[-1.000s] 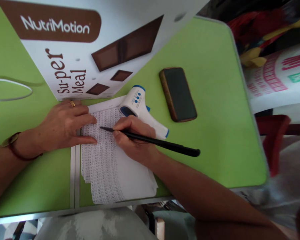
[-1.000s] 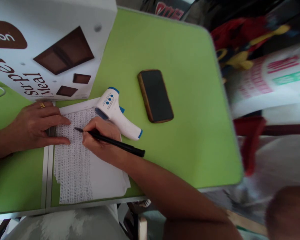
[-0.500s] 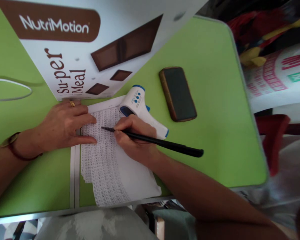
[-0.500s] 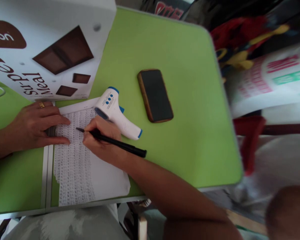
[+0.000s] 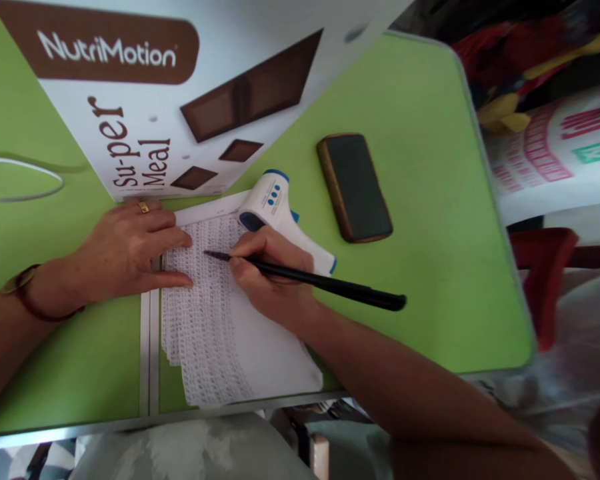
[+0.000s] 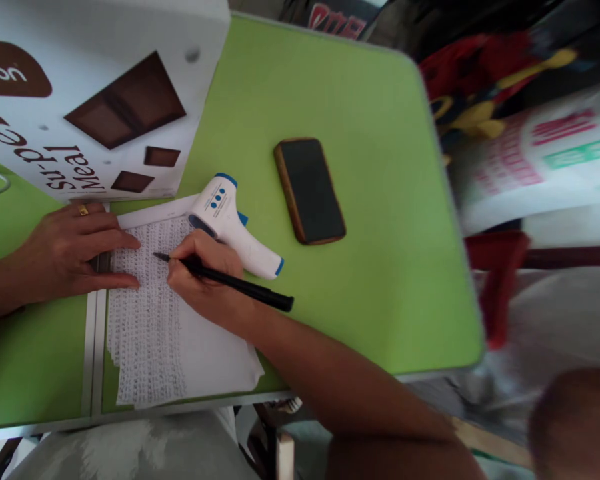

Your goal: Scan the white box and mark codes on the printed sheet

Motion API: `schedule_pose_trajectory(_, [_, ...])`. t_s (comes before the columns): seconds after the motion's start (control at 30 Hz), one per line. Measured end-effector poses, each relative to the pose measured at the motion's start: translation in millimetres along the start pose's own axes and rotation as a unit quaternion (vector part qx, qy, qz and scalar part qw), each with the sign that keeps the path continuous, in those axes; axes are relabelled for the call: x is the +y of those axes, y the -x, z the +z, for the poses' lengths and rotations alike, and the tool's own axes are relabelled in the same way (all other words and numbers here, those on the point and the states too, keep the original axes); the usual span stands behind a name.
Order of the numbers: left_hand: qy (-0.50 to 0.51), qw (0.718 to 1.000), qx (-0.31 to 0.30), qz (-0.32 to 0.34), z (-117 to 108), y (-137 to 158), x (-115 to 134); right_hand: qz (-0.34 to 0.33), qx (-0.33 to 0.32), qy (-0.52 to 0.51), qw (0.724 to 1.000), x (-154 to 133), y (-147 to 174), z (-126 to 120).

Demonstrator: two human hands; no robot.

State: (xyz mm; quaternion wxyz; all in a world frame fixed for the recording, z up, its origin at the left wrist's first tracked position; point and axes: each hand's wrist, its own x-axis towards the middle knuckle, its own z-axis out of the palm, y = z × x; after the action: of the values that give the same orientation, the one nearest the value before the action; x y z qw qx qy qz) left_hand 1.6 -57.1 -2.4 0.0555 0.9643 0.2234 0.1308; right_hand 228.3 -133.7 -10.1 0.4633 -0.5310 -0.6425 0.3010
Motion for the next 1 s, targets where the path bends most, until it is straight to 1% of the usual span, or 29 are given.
schedule_pose_trajectory(0.13, [-0.002, 1.0, 0.013, 0.012, -0.5, -0.8, 0.3, 0.009, 0.009, -0.001, 1.0, 0.9, 1.3, -0.3])
schedule_pose_trajectory(0.2, [0.002, 0.999, 0.036, 0.024, 0.1, -1.2, 0.3, 0.009, 0.011, -0.008, 1.0, 1.9, 2.1, -0.4])
schedule_pose_trajectory(0.27, [0.009, 0.997, 0.067, 0.039, 1.1, -1.4, 0.1, -0.004, -0.004, -0.014, 1.0, 2.8, 2.6, -0.6])
schedule_pose_trajectory(0.33, [0.011, 0.995, 0.085, 0.046, 2.1, -1.3, -0.3, -0.02, -0.027, -0.015, 0.999, 3.4, 2.8, -1.2])
schedule_pose_trajectory(0.4, [0.007, 0.996, 0.078, 0.039, 2.6, -0.9, -0.6, -0.025, -0.046, -0.011, 0.999, 3.6, 2.7, -2.1])
schedule_pose_trajectory(0.5, [-0.001, 0.999, 0.033, 0.016, 1.7, -0.6, -0.3, -0.024, -0.061, -0.008, 0.998, 3.8, 2.6, -3.1])
schedule_pose_trajectory(0.57, [-0.002, 1.0, 0.021, 0.009, 0.4, -0.8, 0.3, -0.023, -0.069, -0.005, 0.997, 3.6, 2.7, -3.5])
schedule_pose_trajectory(0.7, [0.011, 0.998, 0.056, 0.029, -1.3, -1.5, 1.1, -0.031, -0.067, 0.0, 0.997, 2.4, 3.0, -3.0])
schedule_pose_trajectory(0.8, [0.007, 0.997, 0.07, 0.036, -0.1, -1.6, 0.6, -0.038, -0.057, 0.006, 0.998, 1.1, 2.8, -2.4])
schedule_pose_trajectory(0.87, [0.005, 0.997, 0.073, 0.036, 1.0, -1.5, 0.1, -0.044, -0.057, 0.005, 0.997, 0.6, 2.5, -2.1])
schedule_pose_trajectory(1.0, [0.009, 0.998, 0.06, 0.033, 1.2, -1.0, -0.3, -0.044, -0.051, 0.0, 0.998, 0.8, 2.5, -1.3])
